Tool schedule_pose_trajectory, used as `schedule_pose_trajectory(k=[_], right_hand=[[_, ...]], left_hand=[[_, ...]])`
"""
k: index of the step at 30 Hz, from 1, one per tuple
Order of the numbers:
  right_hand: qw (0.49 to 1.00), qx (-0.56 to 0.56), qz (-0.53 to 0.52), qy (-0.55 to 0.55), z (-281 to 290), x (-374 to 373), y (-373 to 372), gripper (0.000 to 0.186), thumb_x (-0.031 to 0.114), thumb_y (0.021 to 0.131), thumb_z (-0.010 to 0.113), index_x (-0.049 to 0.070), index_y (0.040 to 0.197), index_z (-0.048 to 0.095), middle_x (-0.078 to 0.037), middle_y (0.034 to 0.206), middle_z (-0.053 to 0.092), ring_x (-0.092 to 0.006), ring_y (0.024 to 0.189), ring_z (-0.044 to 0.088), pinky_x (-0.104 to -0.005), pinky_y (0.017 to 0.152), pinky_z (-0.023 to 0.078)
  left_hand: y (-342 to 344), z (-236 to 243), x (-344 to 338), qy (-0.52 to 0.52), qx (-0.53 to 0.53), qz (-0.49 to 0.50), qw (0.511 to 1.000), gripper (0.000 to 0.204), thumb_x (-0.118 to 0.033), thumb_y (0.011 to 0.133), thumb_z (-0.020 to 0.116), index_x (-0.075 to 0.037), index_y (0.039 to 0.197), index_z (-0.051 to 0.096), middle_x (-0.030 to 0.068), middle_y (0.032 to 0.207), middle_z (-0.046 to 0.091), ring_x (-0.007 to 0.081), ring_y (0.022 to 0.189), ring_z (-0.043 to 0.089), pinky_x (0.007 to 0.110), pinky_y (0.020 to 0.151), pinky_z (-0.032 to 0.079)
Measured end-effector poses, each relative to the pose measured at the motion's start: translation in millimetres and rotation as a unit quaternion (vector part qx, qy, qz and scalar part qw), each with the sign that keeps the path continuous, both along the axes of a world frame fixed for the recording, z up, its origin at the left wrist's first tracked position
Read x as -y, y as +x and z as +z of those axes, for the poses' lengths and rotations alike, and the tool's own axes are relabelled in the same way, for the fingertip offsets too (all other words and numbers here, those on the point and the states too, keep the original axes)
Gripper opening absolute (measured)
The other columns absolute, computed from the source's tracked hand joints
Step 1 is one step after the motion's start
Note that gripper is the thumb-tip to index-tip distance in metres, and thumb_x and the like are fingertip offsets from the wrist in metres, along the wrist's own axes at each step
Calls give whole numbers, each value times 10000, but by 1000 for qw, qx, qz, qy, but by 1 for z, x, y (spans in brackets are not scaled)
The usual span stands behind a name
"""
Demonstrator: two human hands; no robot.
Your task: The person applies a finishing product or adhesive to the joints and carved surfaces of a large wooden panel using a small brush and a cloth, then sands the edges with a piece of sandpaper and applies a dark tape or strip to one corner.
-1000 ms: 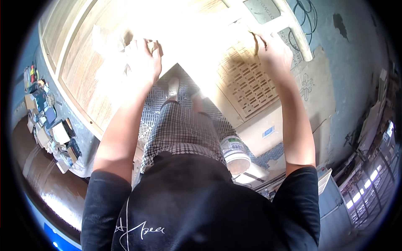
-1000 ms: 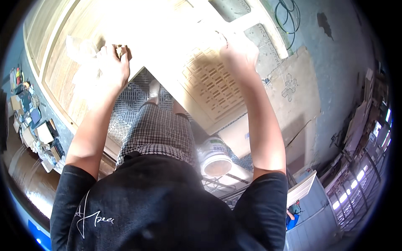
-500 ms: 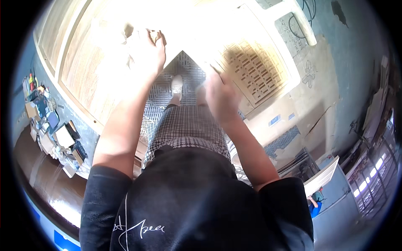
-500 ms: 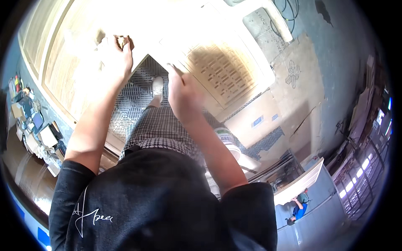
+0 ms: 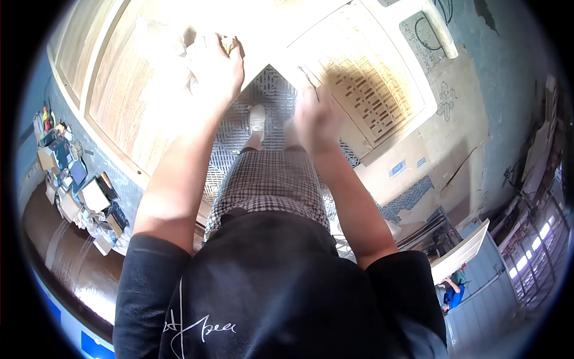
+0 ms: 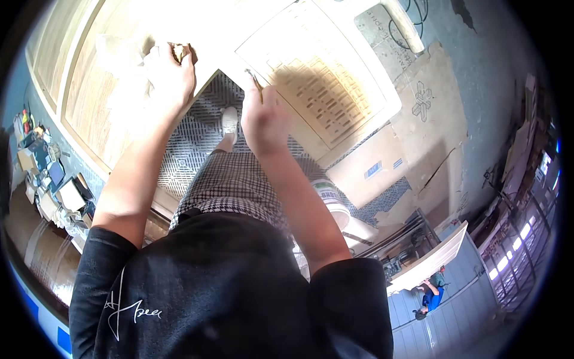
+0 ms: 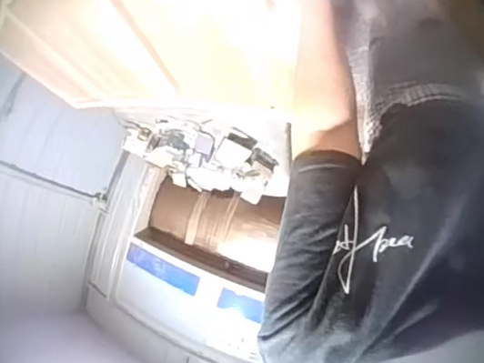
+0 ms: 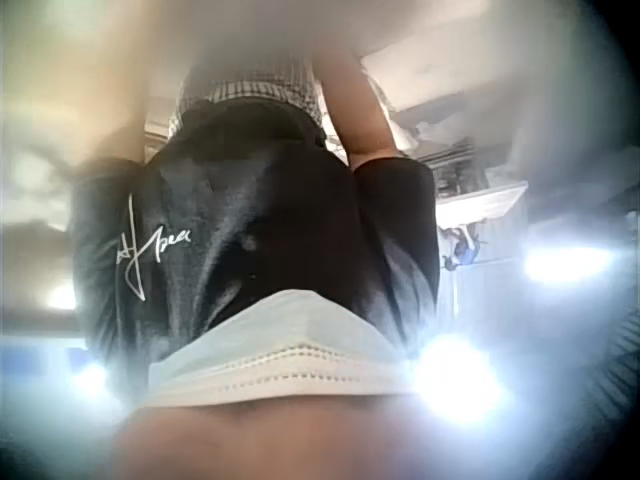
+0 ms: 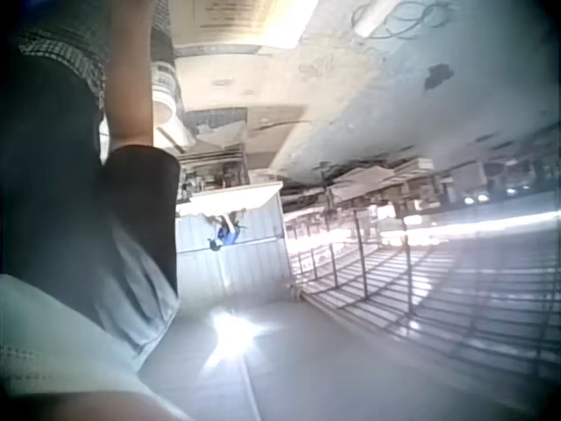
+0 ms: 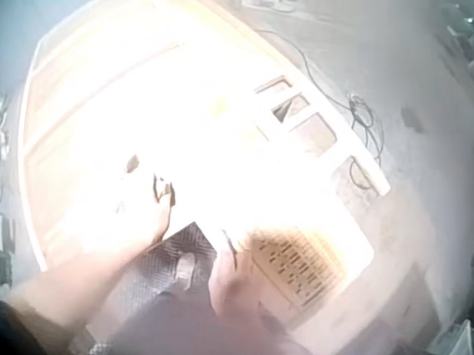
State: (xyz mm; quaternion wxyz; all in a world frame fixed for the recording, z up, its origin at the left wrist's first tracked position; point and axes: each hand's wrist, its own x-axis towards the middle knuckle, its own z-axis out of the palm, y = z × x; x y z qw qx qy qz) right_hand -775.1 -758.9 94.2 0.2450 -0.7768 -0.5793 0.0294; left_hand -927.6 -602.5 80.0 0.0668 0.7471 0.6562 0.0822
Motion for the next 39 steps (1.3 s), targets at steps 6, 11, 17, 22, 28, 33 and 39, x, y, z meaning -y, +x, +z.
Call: schedule_pose_trajectory(k=[6,11,17,22,28,33,39], right_hand=[[1000,4,-8,19,5,-9,1,237,71,853,690,93,1085,731,-41,746,541,-191,583,582,-312,464,463],[1000,0,1,13,14,-11,4,228,90,866,672,93,1088,724,-49,742,557,-209,608,602,-329,500,474],[999,-44,-27,7,32,38,0,286,121,871,713,144,1155,724,-23,716,512,-192,567,563,-331,466,452],[995,-48,-82,-8,23,59,15,271,143,888,709,149,1159,719,-28,720,549,-204,585,588,-344,481,474],[994,-72,-85,9,17,64,21,289,148,921,682,136,1210,688,-55,807,646,-243,669,651,-356,600,529],[984,-164,-70,28,30,66,17,435,130,951,658,107,1377,569,-90,899,714,-262,743,697,-350,648,549],[938,-318,-95,-101,50,62,17,238,174,987,623,57,1193,610,-157,908,696,-337,768,678,-408,696,517]], left_hand=[[1,2,-1,0,-22,-13,1000,391,-379,988,522,-38,1174,569,208,1237,554,376,1211,494,508,1046,383],[9,-1,0,53,-11,-7,998,373,-366,975,552,-32,1135,597,214,1212,576,386,1187,509,513,1037,390],[8,-12,3,113,-19,-21,993,371,-359,948,631,-17,1091,641,214,1101,619,376,1091,542,512,975,421],[15,-13,1,64,-29,-16,997,368,-368,939,645,-35,1096,650,199,1101,606,381,1106,523,506,997,402],[18,-9,2,40,-43,-6,998,391,-396,932,643,-58,1130,636,200,1143,592,388,1112,518,514,1000,399],[27,-17,0,-8,-10,16,1000,371,-333,921,638,-49,1158,602,171,1271,551,368,1248,441,523,1097,307],[-12,13,-11,-38,40,-131,990,340,-273,950,620,-53,1201,552,194,1183,569,369,1165,520,485,1042,395]])
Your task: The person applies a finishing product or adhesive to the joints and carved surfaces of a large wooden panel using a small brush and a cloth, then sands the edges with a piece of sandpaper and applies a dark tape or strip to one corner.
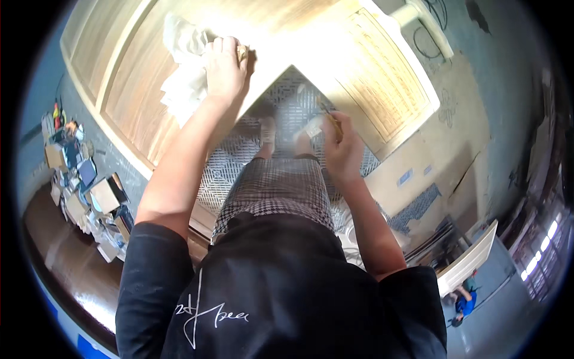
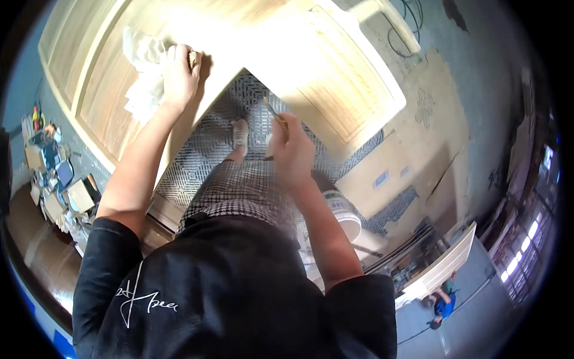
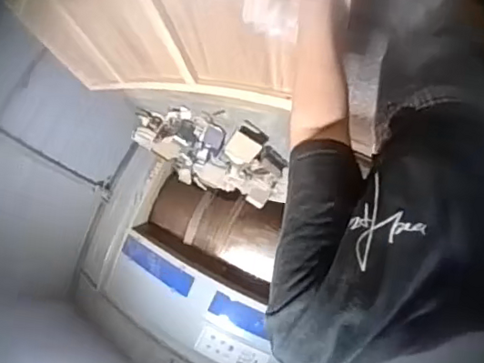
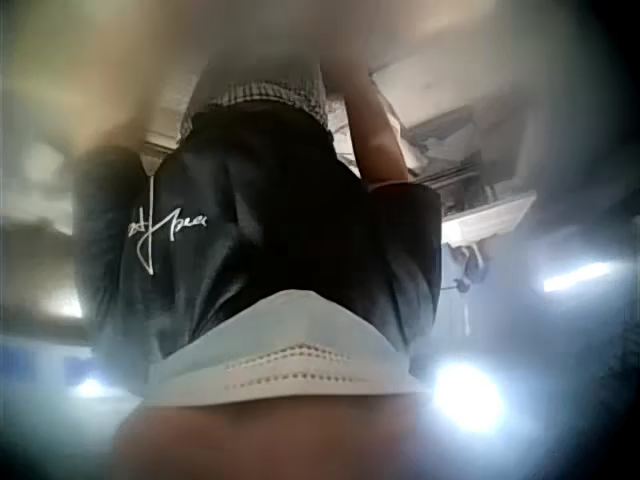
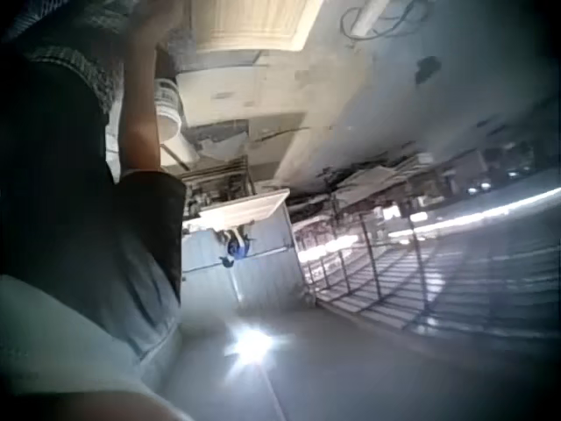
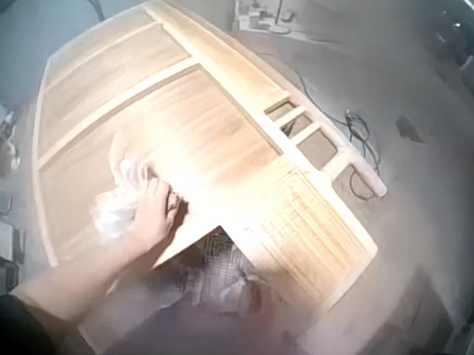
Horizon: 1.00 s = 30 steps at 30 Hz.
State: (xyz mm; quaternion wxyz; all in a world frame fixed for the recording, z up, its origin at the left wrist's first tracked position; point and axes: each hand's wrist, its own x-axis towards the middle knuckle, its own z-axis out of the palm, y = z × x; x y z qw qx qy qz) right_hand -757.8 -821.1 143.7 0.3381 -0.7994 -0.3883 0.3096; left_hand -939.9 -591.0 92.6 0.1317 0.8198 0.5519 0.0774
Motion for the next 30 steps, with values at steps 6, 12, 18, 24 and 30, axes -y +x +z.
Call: schedule_pose_trajectory(k=[6,12,18,24,30], right_hand=[[996,-67,-11,54,-4,-3,-19,198,119,1004,630,-26,1135,655,-45,983,676,-115,918,611,-269,840,494],[984,-174,13,29,24,-18,-63,187,97,957,701,-30,1093,723,11,904,668,-39,764,520,-200,691,431],[949,-235,204,-55,33,-55,-140,216,108,953,700,-47,1103,719,62,770,575,-19,664,482,-187,592,410],[900,-243,361,-28,32,-74,-258,231,105,953,703,-44,1129,707,-3,790,658,-50,640,559,-211,597,476],[847,-158,507,27,43,-105,-393,253,158,948,710,-54,1087,721,-34,782,686,-65,693,572,-245,643,491]], left_hand=[[-66,92,64,-25,70,191,979,337,-273,980,592,-23,1206,589,215,1047,650,372,993,627,443,912,497],[-190,98,89,-54,293,307,904,314,-320,941,700,-35,998,582,109,831,635,196,746,612,362,709,511],[-282,109,143,67,323,481,812,337,-269,919,730,22,1018,591,148,871,656,219,772,599,373,747,506],[-386,100,206,115,241,557,786,317,-282,912,736,-8,874,583,134,722,606,235,674,580,376,667,480],[-463,53,209,61,255,557,788,316,-269,910,730,6,864,579,136,742,621,193,684,586,369,654,490]])
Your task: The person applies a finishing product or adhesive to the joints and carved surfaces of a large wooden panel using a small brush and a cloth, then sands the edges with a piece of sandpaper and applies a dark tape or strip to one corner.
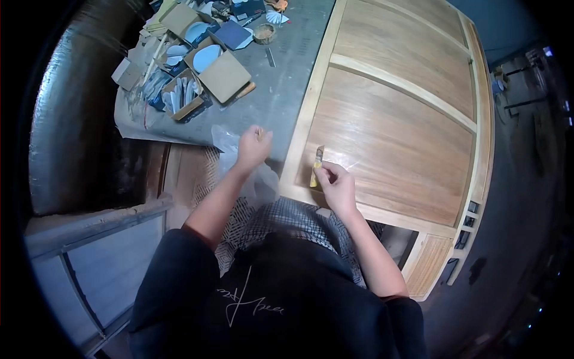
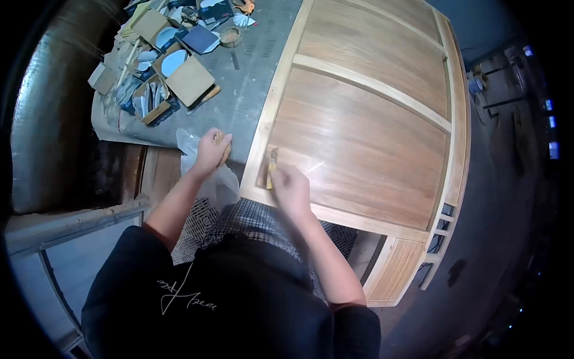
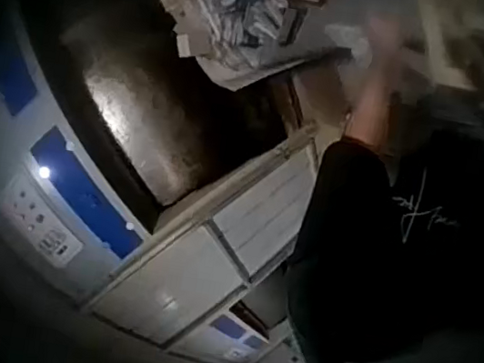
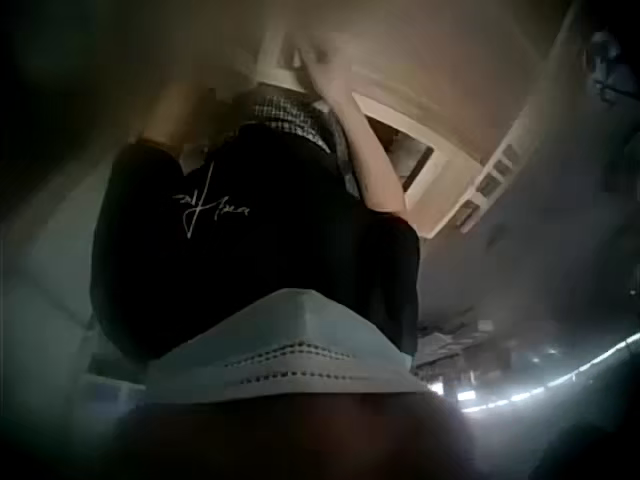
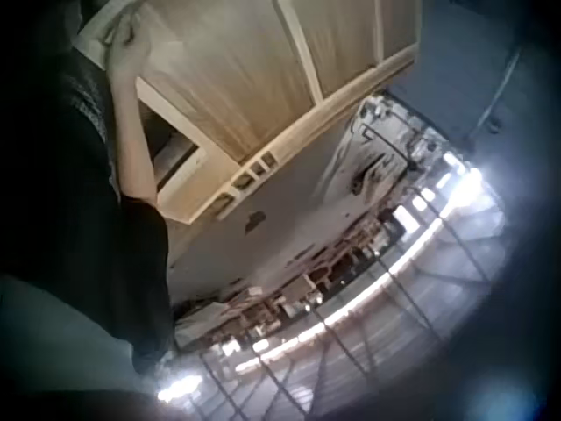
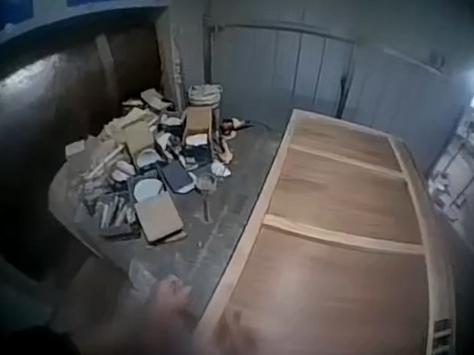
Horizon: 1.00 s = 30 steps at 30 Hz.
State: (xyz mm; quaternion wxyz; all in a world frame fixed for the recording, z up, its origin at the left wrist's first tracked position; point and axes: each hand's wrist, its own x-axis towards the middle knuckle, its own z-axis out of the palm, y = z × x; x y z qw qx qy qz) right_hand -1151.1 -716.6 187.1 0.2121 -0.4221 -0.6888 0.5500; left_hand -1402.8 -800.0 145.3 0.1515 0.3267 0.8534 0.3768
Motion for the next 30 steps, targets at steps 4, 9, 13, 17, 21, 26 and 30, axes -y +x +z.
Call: schedule_pose_trajectory(k=[4,9,13,17,21,26,30], right_hand=[[995,90,37,32,-9,-47,-105,234,157,938,694,-44,1053,729,-94,734,693,-94,652,592,-269,629,500],[979,170,52,96,-49,-110,-218,204,155,930,653,-7,1020,738,-188,815,722,-274,722,702,-380,695,548],[956,251,100,116,-55,-143,-295,258,229,917,630,54,1068,743,-248,928,705,-412,898,692,-455,813,554],[970,189,123,91,-58,-159,-326,266,220,923,639,73,1126,729,-226,1024,711,-404,971,678,-468,852,535],[977,166,49,126,-58,-168,-312,297,223,952,615,78,1204,676,-236,1067,691,-428,974,663,-483,864,528],[976,147,-10,162,-37,-158,-262,219,106,963,647,32,1163,693,-184,972,701,-251,794,696,-336,723,548],[980,176,-51,76,-18,-138,-218,190,96,980,637,43,1148,707,-149,903,681,-173,679,629,-296,628,513]], left_hand=[[-35,-40,-9,39,88,-14,995,257,-201,909,740,-8,875,574,73,697,614,110,638,575,321,571,478],[-66,-34,-63,33,66,7,997,294,-235,872,773,-6,911,593,94,715,630,172,657,611,353,623,497],[-108,-46,-88,2,149,63,987,361,-276,817,805,-15,909,574,152,798,656,303,729,649,409,707,515],[-126,-31,-105,31,46,-36,998,487,-161,760,810,-11,1132,535,189,1025,603,349,973,608,416,873,494],[-156,56,-131,61,-1,-197,979,433,-119,805,742,-37,1188,558,201,1077,570,389,1045,572,434,950,471],[-286,24,-288,-11,-332,-355,874,74,-85,861,628,-62,920,666,116,955,637,332,998,584,439,878,463],[-357,-20,-408,-77,-464,-455,756,171,-94,829,635,-83,997,669,91,1022,655,286,1131,544,429,957,430]])
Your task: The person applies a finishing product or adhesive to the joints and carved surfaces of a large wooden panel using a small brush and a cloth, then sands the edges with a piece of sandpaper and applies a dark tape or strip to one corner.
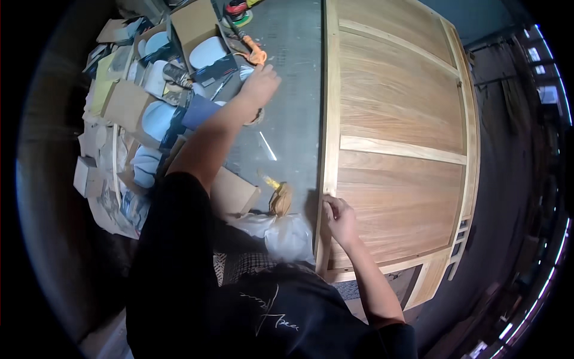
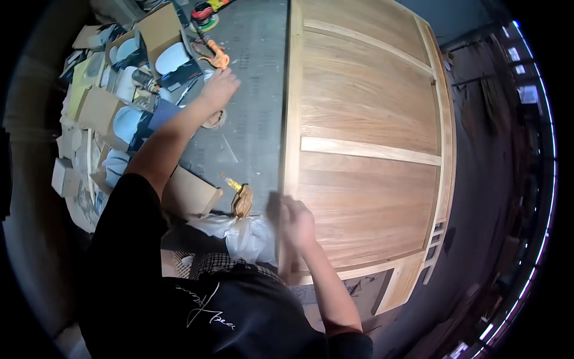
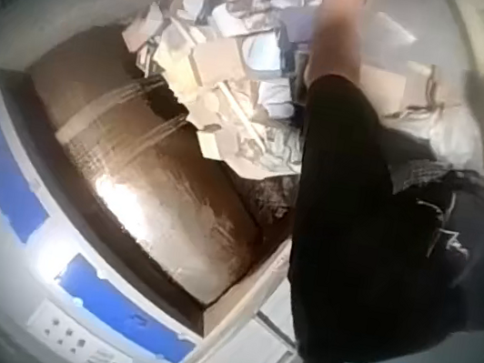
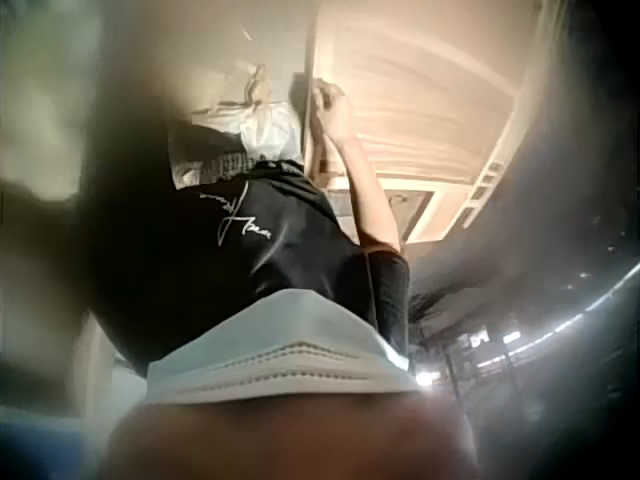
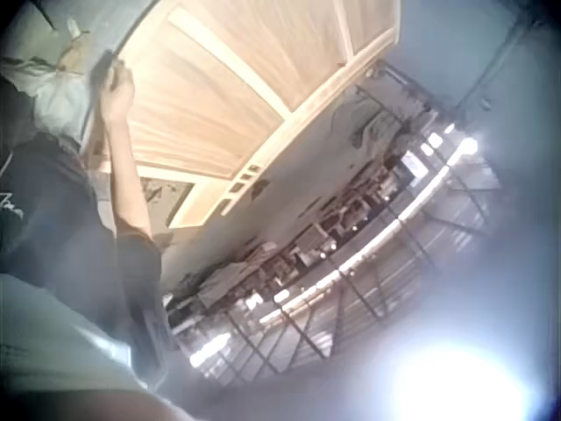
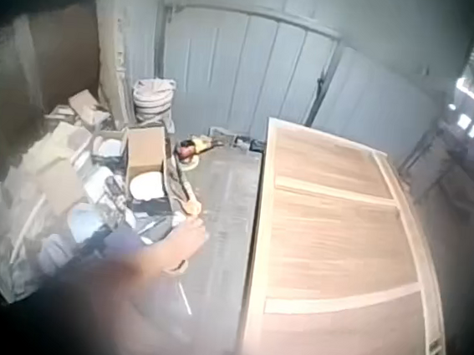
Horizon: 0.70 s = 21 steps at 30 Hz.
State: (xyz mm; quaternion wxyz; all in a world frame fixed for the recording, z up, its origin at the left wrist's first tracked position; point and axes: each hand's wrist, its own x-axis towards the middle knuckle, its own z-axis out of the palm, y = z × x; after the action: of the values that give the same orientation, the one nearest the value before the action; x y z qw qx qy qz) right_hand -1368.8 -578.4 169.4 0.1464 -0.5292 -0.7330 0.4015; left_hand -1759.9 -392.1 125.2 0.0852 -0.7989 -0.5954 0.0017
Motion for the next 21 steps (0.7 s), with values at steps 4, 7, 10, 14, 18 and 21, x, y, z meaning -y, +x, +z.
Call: schedule_pose_trajectory(k=[4,7,10,14,18,21], right_hand=[[994,9,-85,-68,7,33,47,205,101,1002,615,11,1165,701,-131,909,691,-150,708,639,-276,652,522],[979,53,-168,-105,6,65,81,210,108,1010,608,8,1169,702,-115,897,699,-131,739,654,-267,678,533],[971,43,-196,-133,1,82,83,213,113,1011,612,1,1167,703,-108,897,707,-116,761,659,-261,693,537],[972,10,-192,-134,0,80,75,217,118,1014,611,4,1177,700,-95,899,711,-106,753,654,-254,678,527],[970,2,-193,-146,3,76,71,216,110,1014,605,11,1182,699,-87,874,706,-97,725,634,-252,655,516],[970,-3,-198,-140,6,81,74,222,124,1016,604,9,1181,700,-85,862,701,-97,717,625,-254,655,517]], left_hand=[[-43,-36,-52,-82,-92,42,991,172,-190,861,630,-112,968,739,72,1006,730,268,1269,547,422,1011,400],[-19,-30,-73,-122,-78,42,989,181,-176,859,604,-131,932,763,47,1001,737,241,1107,593,440,919,411],[-21,-34,-82,-170,-109,49,978,128,-152,839,635,-136,893,751,49,980,727,259,1127,578,456,928,399],[-17,-14,-80,-253,-95,15,963,115,-174,819,690,-141,913,748,52,957,733,257,1129,585,451,901,417],[-36,1,-76,-317,180,77,928,252,-213,698,835,-107,866,682,69,903,708,289,932,653,390,799,471],[-17,9,-69,-322,365,77,870,223,-205,820,798,-62,922,661,21,861,691,155,851,651,306,752,480]])
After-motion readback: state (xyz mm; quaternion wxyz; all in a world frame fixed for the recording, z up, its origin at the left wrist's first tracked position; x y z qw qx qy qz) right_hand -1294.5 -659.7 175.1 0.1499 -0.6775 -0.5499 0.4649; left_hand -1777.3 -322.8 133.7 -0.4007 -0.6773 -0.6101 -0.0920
